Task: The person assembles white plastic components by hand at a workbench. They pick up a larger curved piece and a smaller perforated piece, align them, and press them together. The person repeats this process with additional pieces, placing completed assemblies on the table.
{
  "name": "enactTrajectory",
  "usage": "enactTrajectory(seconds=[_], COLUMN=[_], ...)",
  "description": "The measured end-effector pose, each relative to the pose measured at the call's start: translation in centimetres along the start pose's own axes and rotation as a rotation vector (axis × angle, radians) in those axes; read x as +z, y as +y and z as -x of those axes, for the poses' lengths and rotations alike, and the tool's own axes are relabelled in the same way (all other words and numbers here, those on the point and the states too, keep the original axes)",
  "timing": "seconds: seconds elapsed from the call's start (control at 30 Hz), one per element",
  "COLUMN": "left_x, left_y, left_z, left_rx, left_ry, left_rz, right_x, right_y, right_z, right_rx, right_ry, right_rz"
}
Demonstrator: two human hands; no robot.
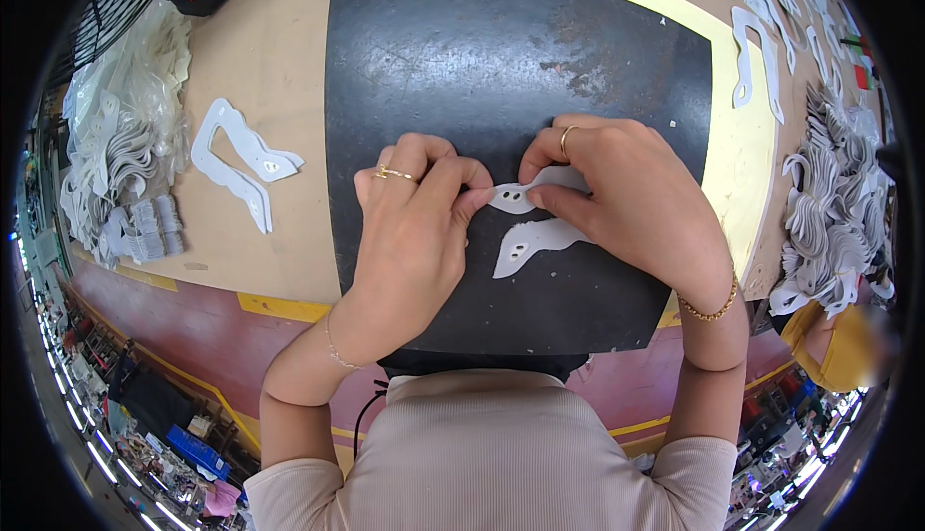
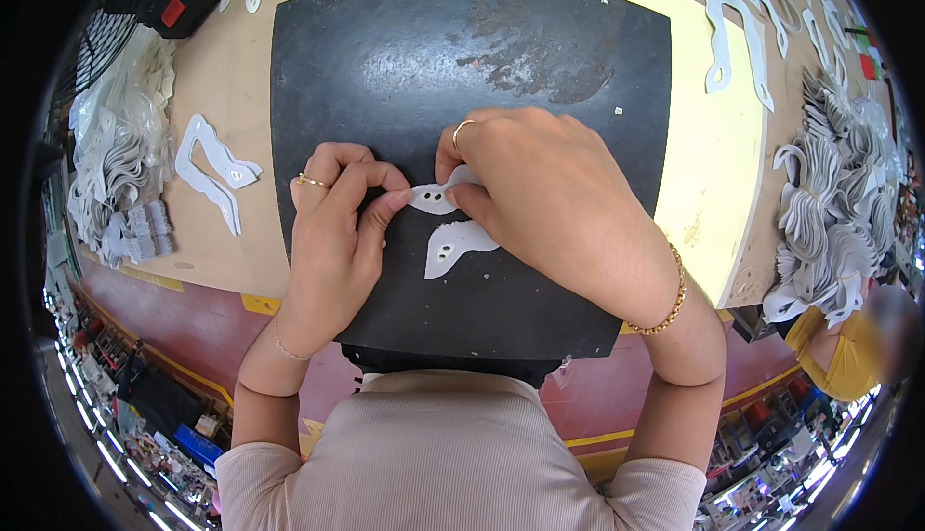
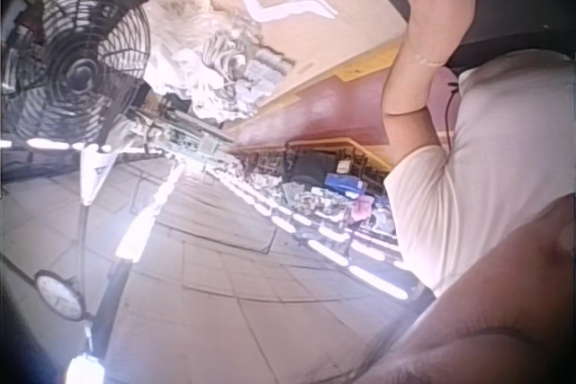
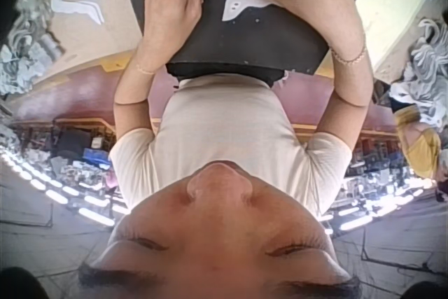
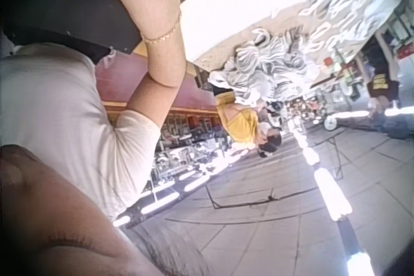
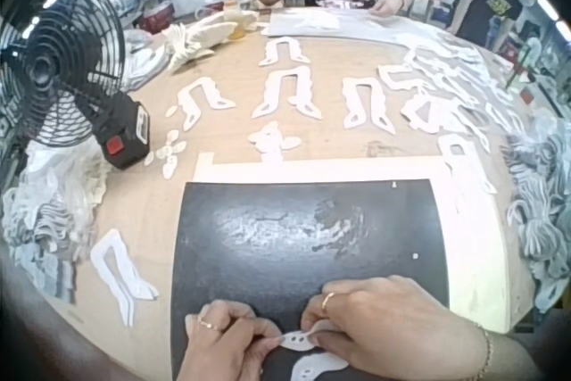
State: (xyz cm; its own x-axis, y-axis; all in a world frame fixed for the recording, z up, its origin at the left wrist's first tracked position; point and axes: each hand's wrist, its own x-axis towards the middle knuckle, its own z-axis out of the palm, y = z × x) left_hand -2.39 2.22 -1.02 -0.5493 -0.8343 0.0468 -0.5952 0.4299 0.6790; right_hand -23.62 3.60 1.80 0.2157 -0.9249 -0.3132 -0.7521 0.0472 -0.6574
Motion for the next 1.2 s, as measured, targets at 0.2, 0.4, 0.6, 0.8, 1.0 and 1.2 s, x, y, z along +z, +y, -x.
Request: enactTrajectory(seconds=[0.2,0.4,0.6,0.8,1.0,1.2], left_x=[0.3,0.5,0.8,1.4,1.7,1.6], left_y=[-0.4,-0.6,-0.7,-0.9,-0.8,-1.1], left_z=[0.0,-0.2,-0.1,-0.2,-0.3,0.0], left_rx=[0.054,0.072,0.096,0.145,0.150,0.173], left_ry=[0.040,0.046,0.076,0.121,0.136,0.147], left_rz=[-0.011,-0.036,-0.047,-0.131,-0.185,-0.131], right_x=[0.0,-0.3,0.0,0.1,0.3,0.4], right_y=[0.0,-0.2,0.2,0.2,0.4,0.4], right_z=[-0.1,-0.3,-0.3,-0.2,-0.2,-0.1], right_rx=[-0.007,-0.007,-0.035,-0.038,-0.049,-0.064], right_ry=[0.008,0.002,0.030,0.043,0.052,0.081], right_rz=[0.014,0.037,0.043,0.046,0.024,0.027])
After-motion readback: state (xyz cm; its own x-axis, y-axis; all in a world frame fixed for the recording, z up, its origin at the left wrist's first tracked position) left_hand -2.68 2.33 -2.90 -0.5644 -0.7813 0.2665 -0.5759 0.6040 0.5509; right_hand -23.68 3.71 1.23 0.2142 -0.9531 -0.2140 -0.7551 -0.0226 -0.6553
